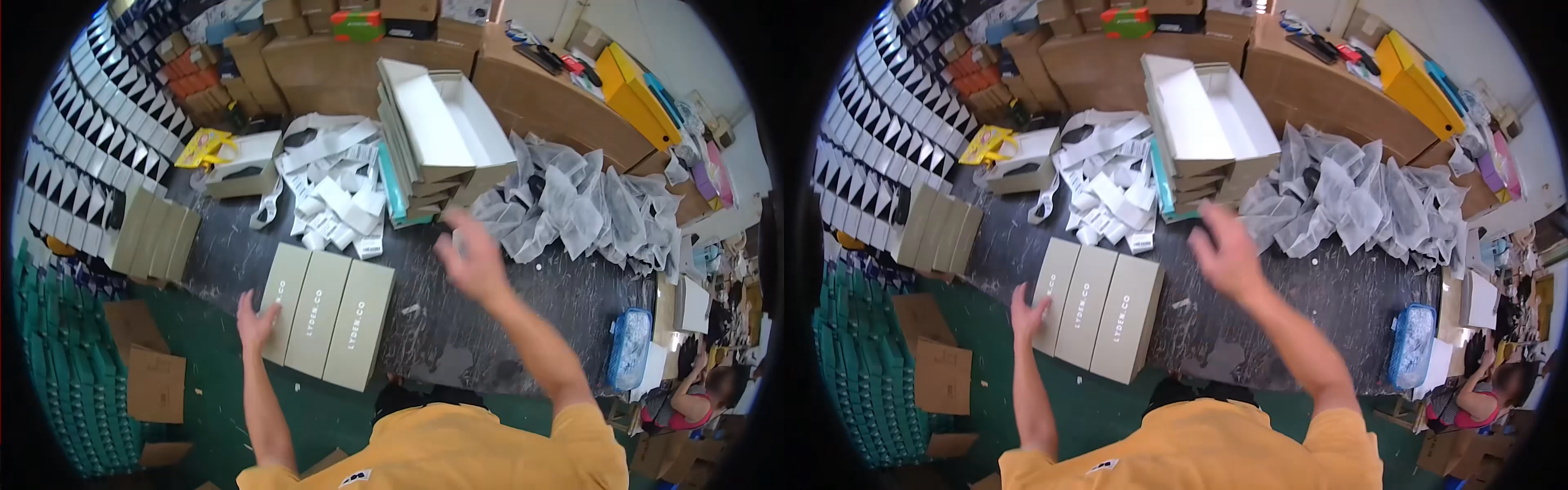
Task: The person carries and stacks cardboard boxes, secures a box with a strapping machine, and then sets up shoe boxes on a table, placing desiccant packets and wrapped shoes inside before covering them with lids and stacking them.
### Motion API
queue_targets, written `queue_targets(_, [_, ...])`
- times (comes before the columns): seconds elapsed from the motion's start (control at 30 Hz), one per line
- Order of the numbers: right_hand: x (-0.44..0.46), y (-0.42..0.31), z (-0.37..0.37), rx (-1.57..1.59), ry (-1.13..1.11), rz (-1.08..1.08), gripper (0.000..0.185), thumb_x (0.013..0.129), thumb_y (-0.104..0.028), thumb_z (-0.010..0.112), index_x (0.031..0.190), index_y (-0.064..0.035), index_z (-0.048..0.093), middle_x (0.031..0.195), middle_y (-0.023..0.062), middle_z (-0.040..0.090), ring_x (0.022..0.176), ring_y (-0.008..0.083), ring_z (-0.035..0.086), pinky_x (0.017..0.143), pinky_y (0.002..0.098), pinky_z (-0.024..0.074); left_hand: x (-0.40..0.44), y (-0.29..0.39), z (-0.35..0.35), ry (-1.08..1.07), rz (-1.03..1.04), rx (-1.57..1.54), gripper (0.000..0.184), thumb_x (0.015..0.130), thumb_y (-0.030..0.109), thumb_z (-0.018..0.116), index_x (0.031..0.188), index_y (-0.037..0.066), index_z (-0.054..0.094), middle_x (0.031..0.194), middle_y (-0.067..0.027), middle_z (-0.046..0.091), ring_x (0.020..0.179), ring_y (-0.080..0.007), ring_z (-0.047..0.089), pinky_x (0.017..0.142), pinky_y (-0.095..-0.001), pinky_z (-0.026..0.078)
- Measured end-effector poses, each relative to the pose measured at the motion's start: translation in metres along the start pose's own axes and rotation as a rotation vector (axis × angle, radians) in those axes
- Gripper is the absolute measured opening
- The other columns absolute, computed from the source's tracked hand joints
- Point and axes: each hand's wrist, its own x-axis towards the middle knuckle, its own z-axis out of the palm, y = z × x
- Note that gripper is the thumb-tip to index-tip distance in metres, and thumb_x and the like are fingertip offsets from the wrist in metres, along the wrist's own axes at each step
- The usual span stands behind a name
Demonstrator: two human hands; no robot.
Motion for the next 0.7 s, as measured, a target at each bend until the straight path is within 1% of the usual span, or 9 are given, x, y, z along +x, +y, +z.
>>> queue_targets(0.03, [0.041, 0.021, -0.024, 0.001, 0.168, -0.108, 0.045, 0.086, -0.020, 0.068, 0.126, -0.0015, 0.059, 0.125, 0.0202, 0.062, 0.118, 0.0358, 0.058, 0.102, 0.0399, 0.0441, -0.017, 0.018, -0.005, 0.238, 0.151, 0.120, 0.061, 0.083, 0.029, 0.075, 0.131, -0.003, 0.053, 0.134, -0.0217, 0.055, 0.125, -0.0357, 0.052, 0.105, -0.0411, 0.041])
queue_targets(0.1, [0.115, 0.059, -0.068, -0.167, 0.134, -0.025, 0.048, 0.087, -0.026, 0.066, 0.127, -0.0002, 0.058, 0.125, 0.0222, 0.061, 0.117, 0.0360, 0.058, 0.101, 0.0396, 0.0450, -0.063, 0.076, -0.015, 0.418, 0.113, -0.051, 0.051, 0.085, 0.017, 0.072, 0.130, -0.002, 0.054, 0.132, -0.0203, 0.057, 0.125, -0.0345, 0.052, 0.106, -0.0399, 0.040])
queue_targets(0.2, [0.209, 0.130, -0.084, -0.354, -0.199, 0.398, 0.060, 0.082, -0.032, 0.068, 0.128, 0.0058, 0.056, 0.123, 0.0273, 0.061, 0.118, 0.0368, 0.059, 0.095, 0.0442, 0.0494, -0.150, 0.144, 0.007, 0.257, -0.069, -0.358, 0.043, 0.086, 0.008, 0.069, 0.126, -0.003, 0.057, 0.126, -0.0192, 0.060, 0.118, -0.0327, 0.056, 0.101, -0.0405, 0.042])
queue_targets(0.27, [0.233, 0.155, -0.075, -0.146, -0.298, 0.556, 0.059, 0.078, -0.028, 0.070, 0.117, 0.0148, 0.058, 0.113, 0.0316, 0.064, 0.103, 0.0399, 0.066, 0.081, 0.0481, 0.0547, -0.192, 0.194, 0.022, 0.037, -0.135, -0.515, 0.035, 0.088, 0.007, 0.068, 0.120, -0.003, 0.060, 0.119, -0.0156, 0.063, 0.110, -0.0244, 0.060, 0.095, -0.0361, 0.048])
queue_targets(0.37, [0.267, 0.209, -0.063, 0.276, -0.555, 0.584, 0.038, 0.075, -0.006, 0.067, 0.108, 0.0112, 0.064, 0.102, 0.0227, 0.068, 0.089, 0.0419, 0.068, 0.066, 0.0543, 0.0595, -0.230, 0.235, 0.054, -0.220, -0.316, -0.913, 0.029, 0.092, 0.006, 0.065, 0.120, -0.002, 0.061, 0.117, -0.0105, 0.065, 0.106, -0.0171, 0.062, 0.092, -0.0301, 0.050])
queue_targets(0.47, [0.296, 0.157, -0.143, 0.154, -0.792, 0.487, 0.016, 0.065, -0.006, 0.071, 0.078, 0.0044, 0.069, 0.074, 0.0103, 0.067, 0.066, 0.0196, 0.063, 0.056, 0.0328, 0.0503, -0.227, 0.272, 0.065, -0.369, -0.249, -1.007, 0.029, 0.095, 0.007, 0.063, 0.122, -0.001, 0.060, 0.115, -0.0090, 0.065, 0.106, -0.0177, 0.063, 0.093, -0.0290, 0.050])
queue_targets(0.53, [0.296, 0.164, -0.185, 0.000, -0.875, 0.253, 0.021, 0.068, -0.014, 0.072, 0.079, 0.0036, 0.070, 0.072, 0.0100, 0.067, 0.064, 0.0169, 0.062, 0.056, 0.0328, 0.0496, -0.213, 0.302, 0.063, -0.401, -0.237, -1.088, 0.032, 0.097, 0.010, 0.060, 0.126, -0.001, 0.057, 0.118, -0.0109, 0.065, 0.107, -0.0199, 0.063, 0.093, -0.0304, 0.050])
queue_targets(0.57, [0.273, 0.153, -0.204, -0.045, -0.781, 0.350, 0.024, 0.069, -0.017, 0.072, 0.082, 0.0036, 0.071, 0.072, 0.0098, 0.067, 0.065, 0.0165, 0.062, 0.057, 0.0332, 0.0497, -0.204, 0.319, 0.061, -0.424, -0.232, -1.163, 0.035, 0.099, 0.013, 0.056, 0.131, -0.001, 0.054, 0.121, -0.0128, 0.064, 0.108, -0.0220, 0.063, 0.093, -0.0318, 0.050])
queue_targets(0.7, [0.071, 0.130, -0.242, -0.062, -0.455, 0.221, 0.043, 0.072, -0.019, 0.071, 0.108, 0.0036, 0.068, 0.093, 0.0123, 0.072, 0.084, 0.0231, 0.067, 0.073, 0.0377, 0.0526, -0.182, 0.392, 0.045, -0.374, -0.175, -1.457, 0.066, 0.101, 0.048, 0.043, 0.153, 0.011, 0.028, 0.150, -0.0146, 0.040, 0.136, -0.0275, 0.041, 0.110, -0.0446, 0.036])
